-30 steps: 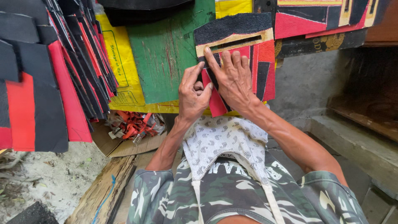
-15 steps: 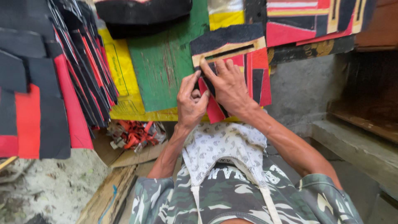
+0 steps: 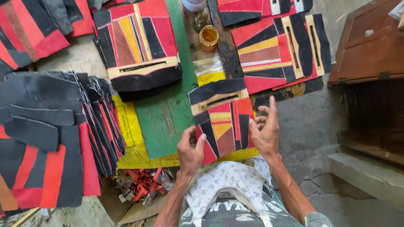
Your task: The person picks up layered foam sandal components one at a time from a stack, presses and rubs the white edge strip and slot area of each piece with a finger, and places the finished piece onto a growing pile on the workbench.
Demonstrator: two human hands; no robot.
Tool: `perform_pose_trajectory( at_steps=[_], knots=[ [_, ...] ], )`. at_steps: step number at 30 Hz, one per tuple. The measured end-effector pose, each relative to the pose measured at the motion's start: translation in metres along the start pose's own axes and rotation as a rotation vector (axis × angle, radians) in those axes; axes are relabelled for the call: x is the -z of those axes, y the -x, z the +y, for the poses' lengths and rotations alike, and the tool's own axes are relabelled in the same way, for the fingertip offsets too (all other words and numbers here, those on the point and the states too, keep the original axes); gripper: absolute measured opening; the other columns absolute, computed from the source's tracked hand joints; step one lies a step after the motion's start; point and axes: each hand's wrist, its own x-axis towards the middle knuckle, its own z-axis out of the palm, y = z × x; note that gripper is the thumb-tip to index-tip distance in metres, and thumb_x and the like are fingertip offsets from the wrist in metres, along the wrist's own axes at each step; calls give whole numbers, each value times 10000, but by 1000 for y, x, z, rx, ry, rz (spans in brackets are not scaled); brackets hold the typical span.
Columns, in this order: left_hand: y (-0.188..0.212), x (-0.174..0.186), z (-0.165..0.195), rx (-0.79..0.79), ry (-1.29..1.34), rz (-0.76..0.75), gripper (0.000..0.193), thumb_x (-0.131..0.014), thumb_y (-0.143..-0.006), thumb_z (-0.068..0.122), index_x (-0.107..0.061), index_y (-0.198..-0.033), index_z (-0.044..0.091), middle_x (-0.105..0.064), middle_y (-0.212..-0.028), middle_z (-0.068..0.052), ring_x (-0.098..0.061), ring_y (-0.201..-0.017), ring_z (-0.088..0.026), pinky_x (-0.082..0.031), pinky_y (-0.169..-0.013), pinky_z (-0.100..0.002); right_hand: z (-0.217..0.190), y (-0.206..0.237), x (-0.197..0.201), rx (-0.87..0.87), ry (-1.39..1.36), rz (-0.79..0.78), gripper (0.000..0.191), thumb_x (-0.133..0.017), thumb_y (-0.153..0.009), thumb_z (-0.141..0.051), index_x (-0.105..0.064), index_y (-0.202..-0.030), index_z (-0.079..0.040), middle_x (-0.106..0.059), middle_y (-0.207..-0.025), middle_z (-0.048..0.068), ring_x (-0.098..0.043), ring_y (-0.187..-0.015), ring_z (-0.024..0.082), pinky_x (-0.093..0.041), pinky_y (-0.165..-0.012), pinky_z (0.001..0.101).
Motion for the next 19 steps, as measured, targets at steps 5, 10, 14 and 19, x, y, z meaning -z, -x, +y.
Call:
perform_pose_trajectory(
  at_steps=[5, 10, 14, 19],
  knots=[
    [-21, 23, 64, -14, 320, -125, 446, -693, -981, 141, -532, -1352, -48, -701, -1172, -147, -710, -1029, -179, -606, -880, -310, -35, -26, 40, -35, -423, 11, 1072, -718, -805, 31, -61, -1646, -76, -313, -1659, 149, -637, -970, 90, -587, -794, 246],
    [-97, 3, 139, -118, 1081, -374, 777, -849, -876, 249, -453, -1482, -33, -609, -1398, -123, -623, -1269, -210, -516, -1083, -371, -79, -86, 79, 344, -524, 298, 948, -773, -1018, 42, -116, -1696, -41, -449, -1529, 148, -597, -1166, 133, -503, -1005, 219],
    [-153, -53, 187, -355, 589, -9, 561, -815, -961, 134, -524, -1407, -42, -658, -1278, -94, -666, -1157, -188, -543, -1054, -348, -108, -163, 63, 435, -741, 305, 935, -708, -1058, 53, -65, -1727, -65, -653, -1211, 187, -634, -1036, 205, -505, -952, 279],
    [-301, -44, 231, -406, 361, 124, 208, -734, -1028, 72, -634, -1143, -69, -662, -922, -107, -623, -791, -159, -496, -696, -282, -136, -245, 38, 410, -996, 23, 853, -561, -1026, -185, 58, -1610, -117, -666, -1065, 146, -624, -814, 193, -514, -713, 309]
  ],
)
